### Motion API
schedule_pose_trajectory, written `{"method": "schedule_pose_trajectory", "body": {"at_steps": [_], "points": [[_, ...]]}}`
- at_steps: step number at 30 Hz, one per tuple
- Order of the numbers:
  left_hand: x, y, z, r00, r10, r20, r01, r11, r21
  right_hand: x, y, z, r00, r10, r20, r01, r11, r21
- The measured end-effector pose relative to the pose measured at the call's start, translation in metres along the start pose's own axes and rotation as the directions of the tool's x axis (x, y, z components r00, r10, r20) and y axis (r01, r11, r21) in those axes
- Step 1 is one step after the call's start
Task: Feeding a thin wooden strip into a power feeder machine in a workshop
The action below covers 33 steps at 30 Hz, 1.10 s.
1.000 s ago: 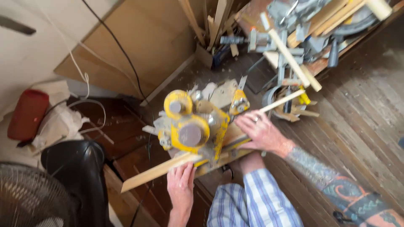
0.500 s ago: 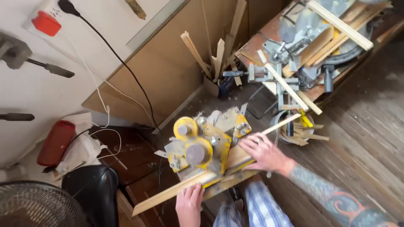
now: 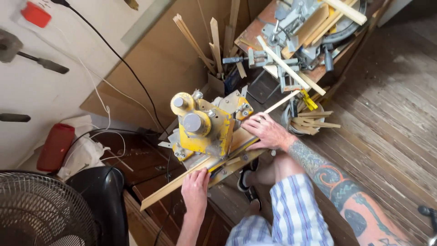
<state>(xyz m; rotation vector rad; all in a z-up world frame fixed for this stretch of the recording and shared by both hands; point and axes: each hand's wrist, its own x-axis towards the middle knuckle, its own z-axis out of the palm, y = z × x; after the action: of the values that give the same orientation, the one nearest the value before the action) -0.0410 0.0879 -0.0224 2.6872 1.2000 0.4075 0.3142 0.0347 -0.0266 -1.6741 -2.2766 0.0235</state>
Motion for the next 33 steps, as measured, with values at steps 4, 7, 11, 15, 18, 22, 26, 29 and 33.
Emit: {"method": "schedule_pose_trajectory", "body": {"at_steps": [4,7,11,15,18,22,26,29,33], "points": [[0.001,-0.001,0.003,1.0,0.012,-0.013,-0.012,1.0,0.003,0.0,0.002,0.003,1.0,0.009,0.02,-0.009,1.0,0.006],[0.004,-0.001,0.004,0.999,0.01,-0.046,-0.009,0.999,0.034,0.003,0.006,0.004,0.999,-0.021,-0.043,0.02,1.0,-0.02],[-0.005,-0.002,0.005,1.0,0.0,-0.03,0.001,0.999,0.041,-0.001,-0.001,0.006,1.0,-0.002,-0.023,0.001,0.999,-0.032],[0.001,0.001,0.002,0.999,0.009,-0.041,-0.008,1.0,0.029,0.003,-0.002,-0.004,1.0,0.015,0.017,-0.015,0.999,-0.035],[0.001,0.0,0.001,1.0,-0.01,0.008,0.01,0.998,0.066,-0.002,0.0,0.004,1.0,0.012,0.014,-0.012,1.0,-0.023],[0.0,-0.001,0.005,1.0,0.001,-0.022,0.0,0.999,0.054,0.001,-0.001,-0.002,1.0,0.009,-0.016,-0.009,0.999,-0.048],[0.004,0.003,0.004,0.999,-0.037,-0.009,0.037,0.999,0.017,0.002,0.006,0.002,1.0,0.016,-0.025,-0.016,1.0,0.007],[0.001,0.005,-0.002,0.997,-0.065,0.04,0.063,0.997,0.033,-0.003,0.003,0.008,0.999,0.027,-0.026,-0.026,0.998,0.054],[0.005,0.007,-0.004,0.999,-0.047,0.001,0.047,0.999,0.018,0.002,0.005,-0.002,0.999,0.022,-0.044,-0.019,0.997,0.08]]}}
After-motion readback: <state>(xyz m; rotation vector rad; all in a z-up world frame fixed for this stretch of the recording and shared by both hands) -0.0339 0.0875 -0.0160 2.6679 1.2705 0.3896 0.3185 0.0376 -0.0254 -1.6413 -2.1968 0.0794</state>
